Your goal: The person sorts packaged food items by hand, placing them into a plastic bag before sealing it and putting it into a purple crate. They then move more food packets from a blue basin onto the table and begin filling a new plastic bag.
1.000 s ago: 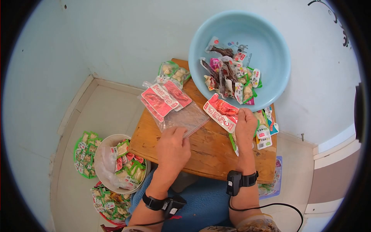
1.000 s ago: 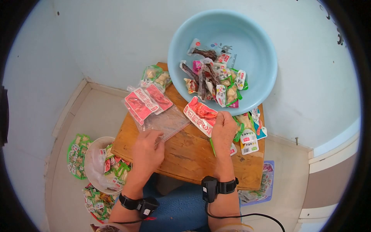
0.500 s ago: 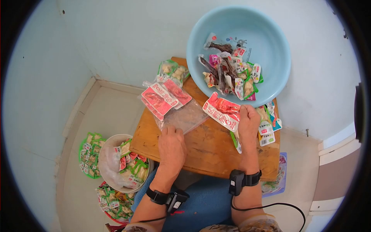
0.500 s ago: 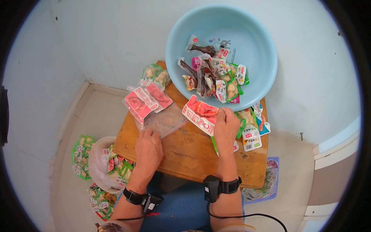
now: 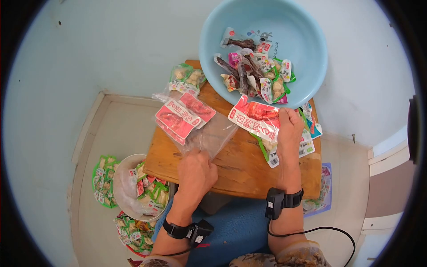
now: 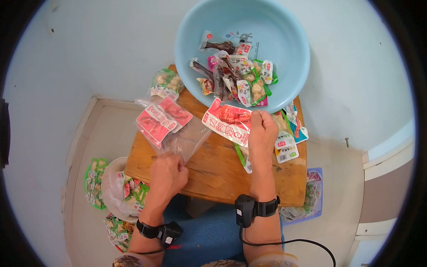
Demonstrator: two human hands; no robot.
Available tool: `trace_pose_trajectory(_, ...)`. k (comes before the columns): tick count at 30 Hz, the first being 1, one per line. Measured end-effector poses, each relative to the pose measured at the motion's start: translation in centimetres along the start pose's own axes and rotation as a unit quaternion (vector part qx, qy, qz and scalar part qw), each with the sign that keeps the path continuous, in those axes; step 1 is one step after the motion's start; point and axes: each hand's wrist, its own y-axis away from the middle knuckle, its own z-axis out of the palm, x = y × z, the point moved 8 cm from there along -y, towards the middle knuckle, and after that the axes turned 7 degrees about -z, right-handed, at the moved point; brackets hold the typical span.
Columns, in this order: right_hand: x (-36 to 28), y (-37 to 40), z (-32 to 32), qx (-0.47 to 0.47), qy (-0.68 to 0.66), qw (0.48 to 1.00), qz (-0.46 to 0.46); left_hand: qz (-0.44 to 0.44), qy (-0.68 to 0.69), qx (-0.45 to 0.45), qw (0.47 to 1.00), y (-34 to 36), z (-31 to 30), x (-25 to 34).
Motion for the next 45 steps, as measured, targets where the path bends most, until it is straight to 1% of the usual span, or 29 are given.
trace_pose_trajectory(1,0.3,-0.1,-0.3,0.011,-0.035,0.999,0.008,-0.002,-0.001,-0.022,1.0,0.3,0.3,0.2)
trace_pose_trajectory(2,0.3,-0.2,-0.5,0.016,-0.032,0.999,0.011,0.001,-0.001,-0.028,1.0,0.5,0.6,0.3)
trace_pose_trajectory(4,1.0,-0.4,-0.5,0.015,-0.158,0.985,0.065,0.0,0.039,-0.052,0.998,0.9,1.4,0.2)
trace_pose_trajectory(5,1.1,-0.6,-0.7,0.021,-0.18,0.981,0.073,0.002,0.038,-0.058,0.998,0.8,1.4,0.6)
trace_pose_trajectory(7,1.2,-0.6,-1.0,0.022,-0.198,0.976,0.087,-0.029,0.065,-0.052,0.996,0.4,1.2,1.2)
trace_pose_trajectory(8,1.3,-0.6,-1.0,0.02,-0.217,0.971,0.099,-0.029,0.064,-0.054,0.996,0.3,1.6,1.2)
trace_pose_trajectory(10,1.3,-0.6,-1.1,0.021,-0.23,0.968,0.103,-0.003,0.069,-0.002,0.998,-0.1,1.9,1.5)
trace_pose_trajectory(11,1.3,-0.6,-1.2,0.02,-0.243,0.964,0.104,-0.004,0.068,-0.003,0.998,-0.2,2.3,1.6)
trace_pose_trajectory(13,1.1,-0.6,-1.4,0.007,-0.241,0.965,0.104,0.042,0.03,0.035,0.998,-0.2,2.4,2.5)
trace_pose_trajectory(14,1.1,-0.6,-1.5,-0.006,-0.239,0.965,0.103,0.042,0.03,0.034,0.998,-0.3,2.7,2.5)
trace_pose_trajectory(16,2.0,-1.0,-2.1,-0.002,-0.236,0.966,0.103,0.078,-0.008,0.043,0.996,-0.2,3.2,3.2)
trace_pose_trajectory(18,2.2,-1.4,-2.7,0.003,-0.235,0.967,0.1,0.086,-0.033,0.041,0.995,-0.1,3.3,3.7)
trace_pose_trajectory(20,2.0,-1.7,-3.6,0.023,-0.228,0.968,0.101,0.097,-0.053,0.046,0.993,-0.3,3.4,4.2)
trace_pose_trajectory(21,1.5,-1.9,-3.9,0.023,-0.229,0.968,0.096,0.096,-0.068,0.032,0.993,-0.3,3.7,4.1)
trace_pose_trajectory(23,1.1,-1.7,-5.5,0.098,-0.236,0.961,0.102,0.095,-0.082,0.02,0.992,-0.2,4.2,4.2)
trace_pose_trajectory(25,2.4,-2.6,-6.9,0.103,-0.255,0.957,0.091,0.103,-0.12,0.036,0.987,-0.2,4.4,4.5)
trace_pose_trajectory(26,3.0,-3.1,-7.8,0.108,-0.273,0.952,0.084,0.102,-0.12,0.038,0.987,-0.3,4.4,4.5)
trace_pose_trajectory(29,1.8,-3.0,-9.0,0.108,-0.288,0.948,0.084,0.105,-0.116,0.046,0.987,-0.4,4.4,4.5)
trace_pose_trajectory(30,1.8,-3.0,-9.4,0.117,-0.298,0.944,0.087,0.093,-0.088,0.04,0.991,-0.5,4.5,4.2)
trace_pose_trajectory(31,2.0,-3.2,-9.7,0.116,-0.298,0.944,0.086,0.081,-0.06,0.033,0.994,-0.6,4.5,3.9)
trace_pose_trajectory(34,2.6,-3.5,-10.6,0.124,-0.291,0.945,0.08,0.079,-0.042,0.045,0.995,-0.7,4.2,3.8)
trace_pose_trajectory(37,2.8,-3.3,-10.7,0.126,-0.28,0.948,0.081,0.089,-0.024,0.056,0.994,-0.4,3.3,4.7)
trace_pose_trajectory(40,2.1,-3.1,-9.8,0.102,-0.283,0.951,0.076,0.095,-0.06,0.057,0.992,-0.6,4.1,4.2)
trace_pose_trajectory(42,2.1,-2.9,-8.8,0.072,-0.259,0.956,0.115,0.088,-0.054,0.052,0.993,-0.8,4.3,4.0)
trace_pose_trajectory(43,2.5,-3.0,-8.8,0.073,-0.259,0.956,0.115,0.081,-0.047,0.049,0.994,-0.9,4.4,3.8)
trace_pose_trajectory(45,3.7,-3.2,-8.4,0.062,-0.215,0.968,0.116,0.078,-0.033,0.053,0.995,-1.0,4.5,3.4)
